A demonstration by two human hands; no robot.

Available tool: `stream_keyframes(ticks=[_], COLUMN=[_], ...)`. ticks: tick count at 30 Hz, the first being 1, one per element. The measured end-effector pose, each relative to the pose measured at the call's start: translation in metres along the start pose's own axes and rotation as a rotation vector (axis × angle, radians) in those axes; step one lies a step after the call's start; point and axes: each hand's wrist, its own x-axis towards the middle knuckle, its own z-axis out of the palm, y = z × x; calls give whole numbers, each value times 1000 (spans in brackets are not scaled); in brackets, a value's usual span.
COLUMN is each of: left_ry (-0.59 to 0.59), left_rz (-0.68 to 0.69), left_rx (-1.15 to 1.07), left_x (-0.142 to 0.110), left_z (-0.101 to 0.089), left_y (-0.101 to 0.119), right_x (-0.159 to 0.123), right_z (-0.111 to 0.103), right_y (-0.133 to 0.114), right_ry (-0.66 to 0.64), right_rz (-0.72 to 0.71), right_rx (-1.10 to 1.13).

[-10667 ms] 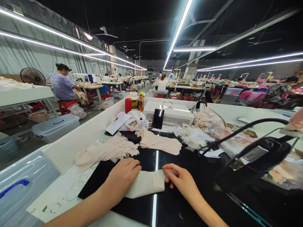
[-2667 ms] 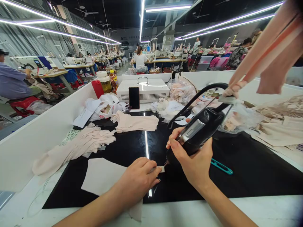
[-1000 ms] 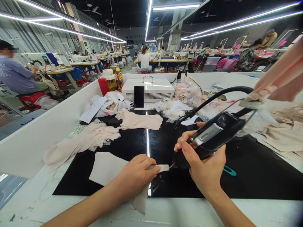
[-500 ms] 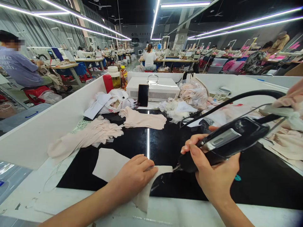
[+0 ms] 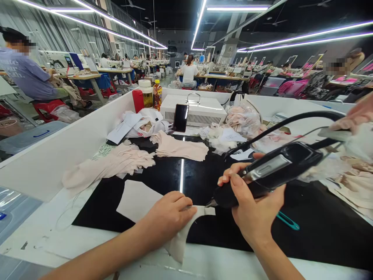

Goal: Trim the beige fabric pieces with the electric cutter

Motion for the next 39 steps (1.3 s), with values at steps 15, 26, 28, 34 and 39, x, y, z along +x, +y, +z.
stream_keyframes(ticks=[15, 26, 28, 34, 39], left_ry=[-27, -21, -14, -22, -38], left_rz=[-17, -22, -20, -18, -19], left_rx=[-3, -12, -10, -33, -24], left_x=[-2, 1, 1, 0, 0], left_z=[2, -2, -2, -3, -4], left_y=[1, 1, 1, 1, 1], right_x=[3, 3, 3, 2, 2], right_z=[-5, -10, -9, -8, -8], right_y=[5, 3, 3, 3, 1], right_ry=[24, 0, 9, -9, 4], right_rz=[15, -21, -25, -13, 4], right_rx=[-36, -51, -51, -39, -49])
